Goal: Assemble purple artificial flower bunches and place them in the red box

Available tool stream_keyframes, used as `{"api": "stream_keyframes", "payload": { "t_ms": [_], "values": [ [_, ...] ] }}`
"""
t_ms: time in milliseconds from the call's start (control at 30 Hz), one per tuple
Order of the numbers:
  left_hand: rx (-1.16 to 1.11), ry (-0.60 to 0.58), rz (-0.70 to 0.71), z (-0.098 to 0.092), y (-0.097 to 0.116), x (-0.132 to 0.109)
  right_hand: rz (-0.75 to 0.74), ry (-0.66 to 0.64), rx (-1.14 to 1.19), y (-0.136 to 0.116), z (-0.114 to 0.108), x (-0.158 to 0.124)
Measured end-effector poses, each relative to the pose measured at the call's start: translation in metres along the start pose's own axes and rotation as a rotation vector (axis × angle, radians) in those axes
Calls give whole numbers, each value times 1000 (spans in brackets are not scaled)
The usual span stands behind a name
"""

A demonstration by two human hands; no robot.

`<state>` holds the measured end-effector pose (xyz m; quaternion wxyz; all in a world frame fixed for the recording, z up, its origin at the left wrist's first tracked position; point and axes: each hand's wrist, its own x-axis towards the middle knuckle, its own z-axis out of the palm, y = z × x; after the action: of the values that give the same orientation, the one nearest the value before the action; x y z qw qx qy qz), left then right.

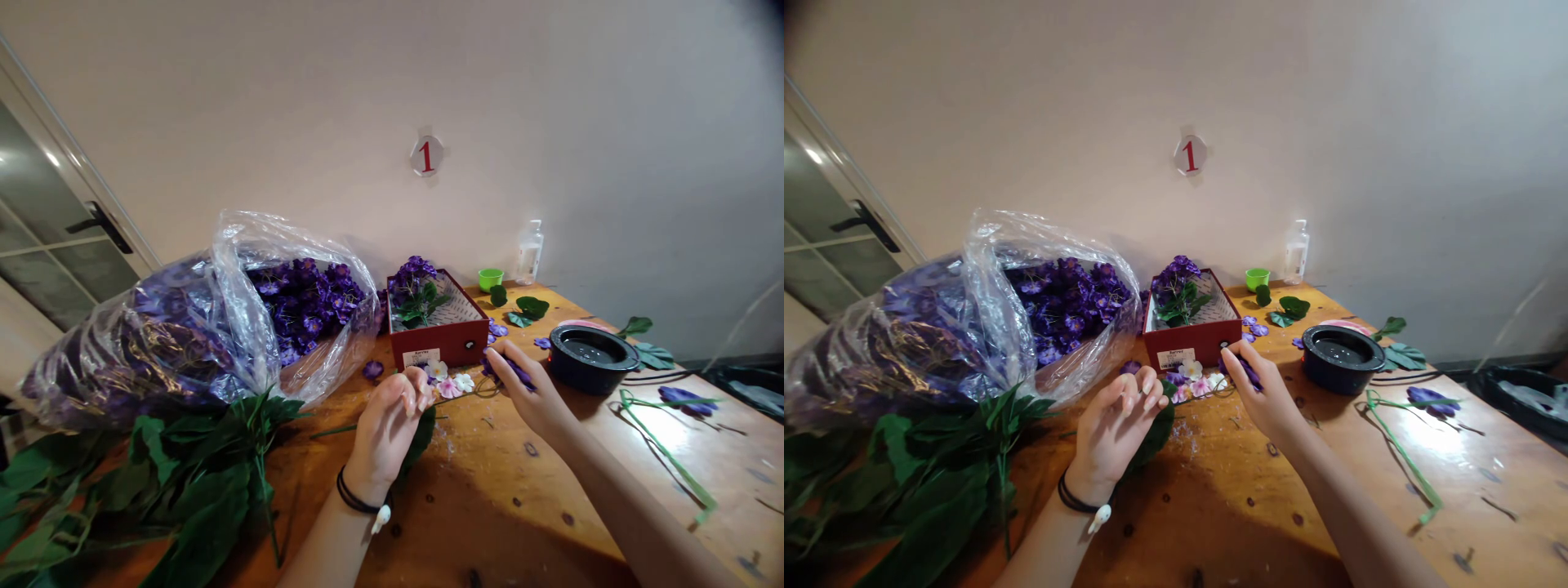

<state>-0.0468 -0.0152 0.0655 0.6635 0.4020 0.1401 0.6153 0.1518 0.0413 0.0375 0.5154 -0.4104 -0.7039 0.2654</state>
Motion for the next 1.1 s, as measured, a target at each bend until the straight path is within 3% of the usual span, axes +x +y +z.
{"api": "stream_keyframes", "payload": {
  "t_ms": [1100],
  "values": [
    [81,-72,24,-5,-3,1,-10,-2,-5,0,-1,0]
  ]
}}
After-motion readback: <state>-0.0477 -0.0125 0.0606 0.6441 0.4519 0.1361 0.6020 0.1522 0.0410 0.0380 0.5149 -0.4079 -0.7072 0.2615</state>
